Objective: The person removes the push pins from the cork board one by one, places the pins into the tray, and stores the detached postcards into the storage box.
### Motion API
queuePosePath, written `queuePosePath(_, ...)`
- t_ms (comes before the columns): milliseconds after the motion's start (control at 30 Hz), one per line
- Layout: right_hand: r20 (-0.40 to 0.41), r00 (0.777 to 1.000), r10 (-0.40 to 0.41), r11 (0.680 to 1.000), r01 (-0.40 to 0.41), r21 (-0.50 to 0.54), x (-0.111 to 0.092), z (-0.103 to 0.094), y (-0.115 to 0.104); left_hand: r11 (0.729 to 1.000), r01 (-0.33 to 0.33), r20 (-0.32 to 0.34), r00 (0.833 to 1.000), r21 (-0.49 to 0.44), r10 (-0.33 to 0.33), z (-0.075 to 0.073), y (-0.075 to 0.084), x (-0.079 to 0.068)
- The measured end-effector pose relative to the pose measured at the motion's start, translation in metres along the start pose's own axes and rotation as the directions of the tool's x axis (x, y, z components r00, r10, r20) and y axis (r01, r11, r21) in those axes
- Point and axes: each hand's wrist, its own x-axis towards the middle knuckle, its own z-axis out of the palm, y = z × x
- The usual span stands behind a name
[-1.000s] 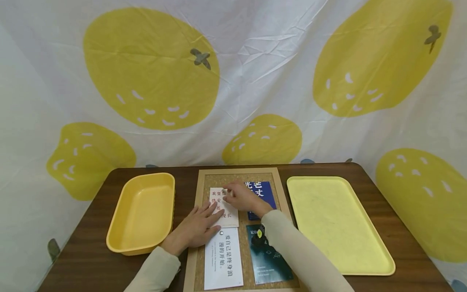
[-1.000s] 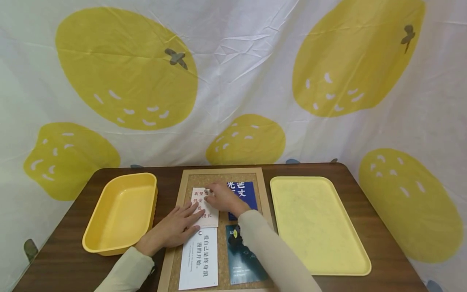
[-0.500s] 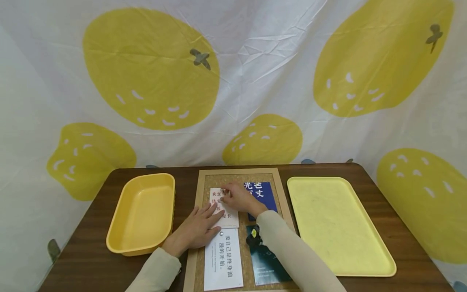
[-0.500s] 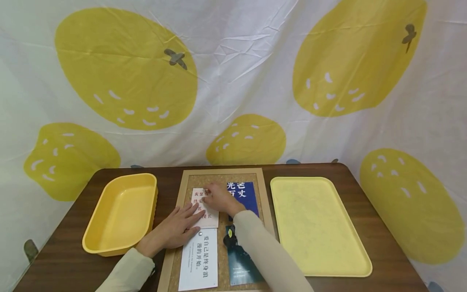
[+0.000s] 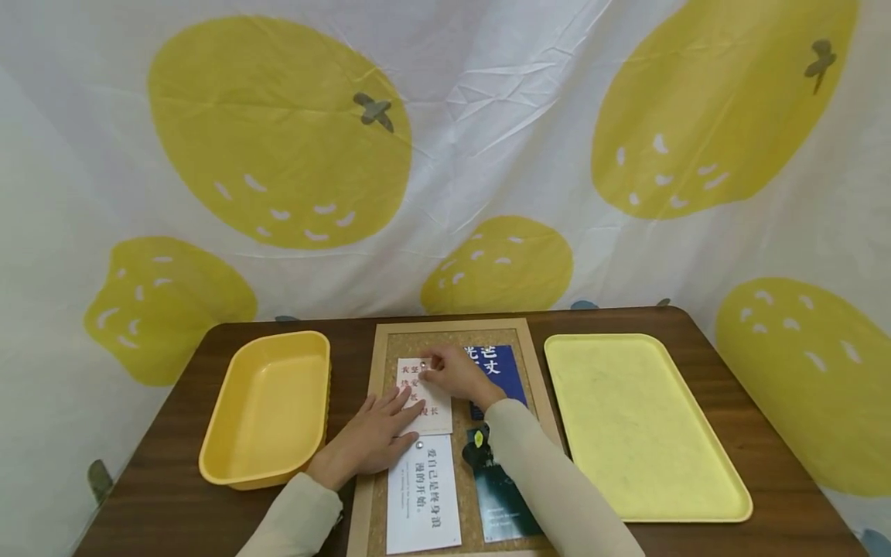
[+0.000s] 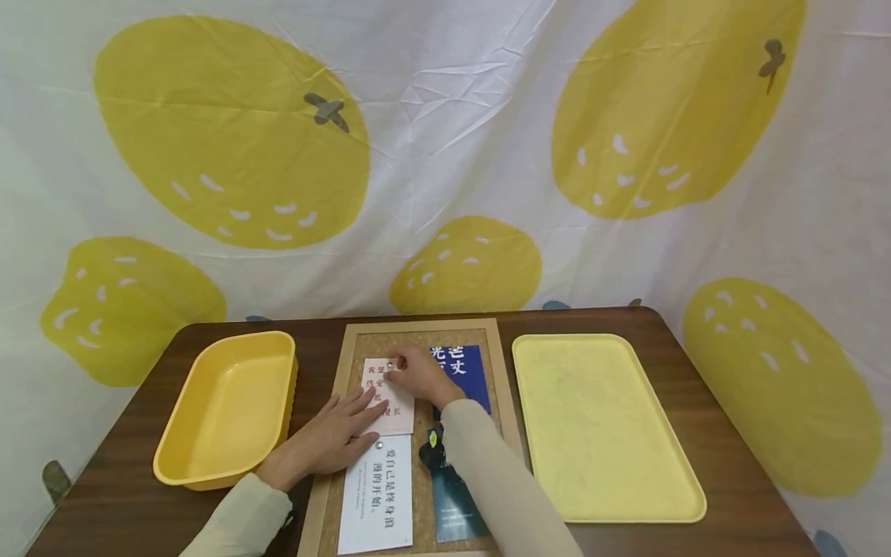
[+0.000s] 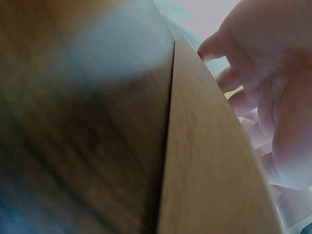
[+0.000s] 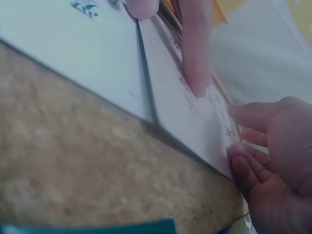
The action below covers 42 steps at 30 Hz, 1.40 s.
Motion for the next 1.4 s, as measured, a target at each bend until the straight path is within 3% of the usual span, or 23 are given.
queuePosePath(367,-0.037,0.999,-0.01,1.0,0.01,-0.005,0.005,0.006,-0.001,1.0,-0.011,-0.01,1.0,-0.002,0.01,0.0,-0.005,-0.001)
queuePosePath(933,-0.159,0.987,-0.016,0.999,0.01,-0.036,0.007,0.011,-0.004,1.0,-0.01,-0.008,1.0,-0.001,0.01,-0.001,-0.003,0.0)
queuePosePath(1400,-0.235,0.967,0.099,0.995,-0.097,0.02,0.01,0.018,-0.003,1.0,-0.009,-0.004,1.0,-0.003,0.009,-0.001,0.001,0.0)
